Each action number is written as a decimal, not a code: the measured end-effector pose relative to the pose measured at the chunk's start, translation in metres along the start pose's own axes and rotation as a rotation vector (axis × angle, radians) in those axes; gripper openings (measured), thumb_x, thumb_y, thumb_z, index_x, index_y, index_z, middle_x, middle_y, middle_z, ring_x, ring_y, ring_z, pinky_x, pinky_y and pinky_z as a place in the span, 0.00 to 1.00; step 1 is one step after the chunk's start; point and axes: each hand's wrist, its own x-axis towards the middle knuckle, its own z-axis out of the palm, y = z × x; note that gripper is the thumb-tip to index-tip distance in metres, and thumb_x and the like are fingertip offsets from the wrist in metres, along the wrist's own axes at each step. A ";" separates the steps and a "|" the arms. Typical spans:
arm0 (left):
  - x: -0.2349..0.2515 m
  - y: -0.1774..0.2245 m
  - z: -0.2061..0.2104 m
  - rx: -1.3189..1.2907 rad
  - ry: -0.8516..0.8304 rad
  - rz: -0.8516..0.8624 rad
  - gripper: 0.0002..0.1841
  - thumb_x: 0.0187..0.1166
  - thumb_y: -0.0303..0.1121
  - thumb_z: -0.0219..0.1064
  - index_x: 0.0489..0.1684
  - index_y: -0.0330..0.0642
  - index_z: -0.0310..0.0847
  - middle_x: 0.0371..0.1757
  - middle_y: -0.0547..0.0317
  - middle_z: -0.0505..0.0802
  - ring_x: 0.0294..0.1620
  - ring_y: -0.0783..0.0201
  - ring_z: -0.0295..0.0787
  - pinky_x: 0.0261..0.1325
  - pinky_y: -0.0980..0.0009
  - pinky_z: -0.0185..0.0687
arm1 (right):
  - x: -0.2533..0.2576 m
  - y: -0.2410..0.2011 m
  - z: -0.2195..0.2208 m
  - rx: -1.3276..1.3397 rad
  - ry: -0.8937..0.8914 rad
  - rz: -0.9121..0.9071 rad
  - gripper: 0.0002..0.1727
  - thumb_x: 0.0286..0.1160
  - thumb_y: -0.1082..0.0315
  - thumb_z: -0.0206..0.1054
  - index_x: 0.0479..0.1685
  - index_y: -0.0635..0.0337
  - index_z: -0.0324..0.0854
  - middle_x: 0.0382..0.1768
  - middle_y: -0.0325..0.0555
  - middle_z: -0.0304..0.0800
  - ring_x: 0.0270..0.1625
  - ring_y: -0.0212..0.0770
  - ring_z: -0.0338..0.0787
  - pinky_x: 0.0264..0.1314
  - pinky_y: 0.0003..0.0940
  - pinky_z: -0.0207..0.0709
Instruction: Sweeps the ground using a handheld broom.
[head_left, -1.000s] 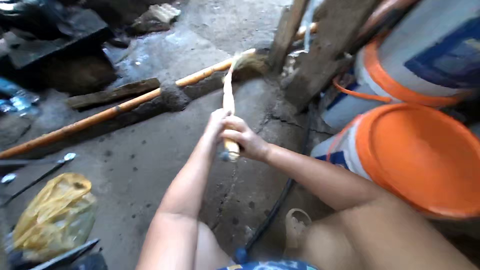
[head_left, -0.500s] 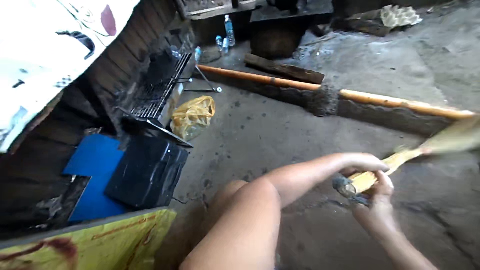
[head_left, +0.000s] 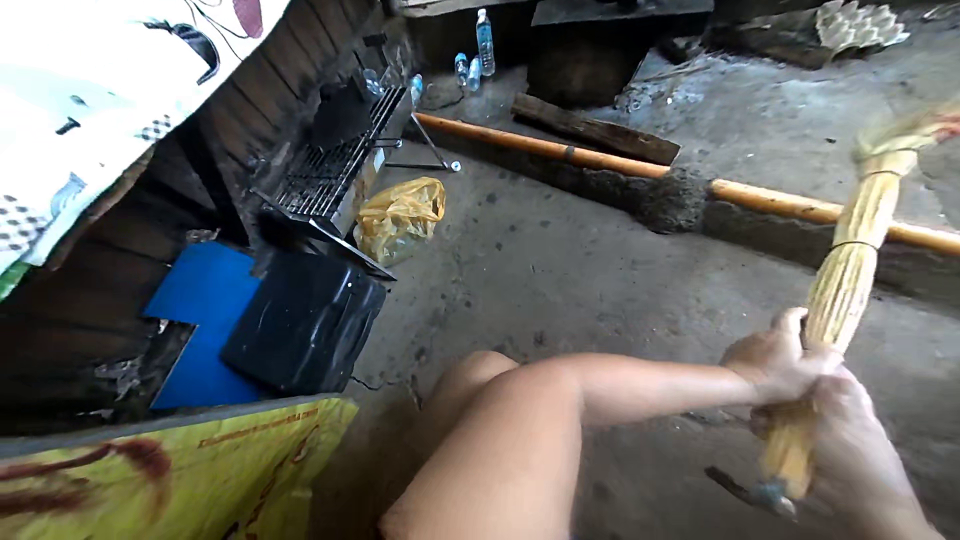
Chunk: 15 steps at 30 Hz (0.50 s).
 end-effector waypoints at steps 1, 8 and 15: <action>-0.001 -0.006 0.003 -0.054 0.025 -0.008 0.32 0.93 0.36 0.52 0.94 0.38 0.47 0.68 0.24 0.84 0.68 0.30 0.84 0.71 0.35 0.76 | 0.000 0.001 -0.006 -0.045 -0.032 -0.023 0.27 0.93 0.50 0.42 0.86 0.50 0.55 0.36 0.30 0.84 0.24 0.23 0.84 0.22 0.22 0.82; 0.000 -0.024 -0.020 -0.346 0.317 -0.263 0.34 0.96 0.46 0.43 0.95 0.37 0.35 0.82 0.24 0.72 0.82 0.35 0.72 0.83 0.42 0.66 | 0.007 0.009 -0.010 -0.147 -0.288 0.155 0.38 0.77 0.60 0.58 0.90 0.47 0.53 0.28 0.32 0.82 0.20 0.28 0.83 0.18 0.23 0.79; -0.019 -0.015 -0.030 -0.002 -0.211 -0.659 0.23 0.93 0.33 0.51 0.77 0.22 0.67 0.79 0.31 0.75 0.76 0.46 0.73 0.73 0.48 0.71 | 0.006 0.034 -0.041 -0.404 -0.265 0.490 0.31 0.88 0.64 0.57 0.90 0.44 0.57 0.40 0.45 0.82 0.26 0.36 0.82 0.24 0.33 0.77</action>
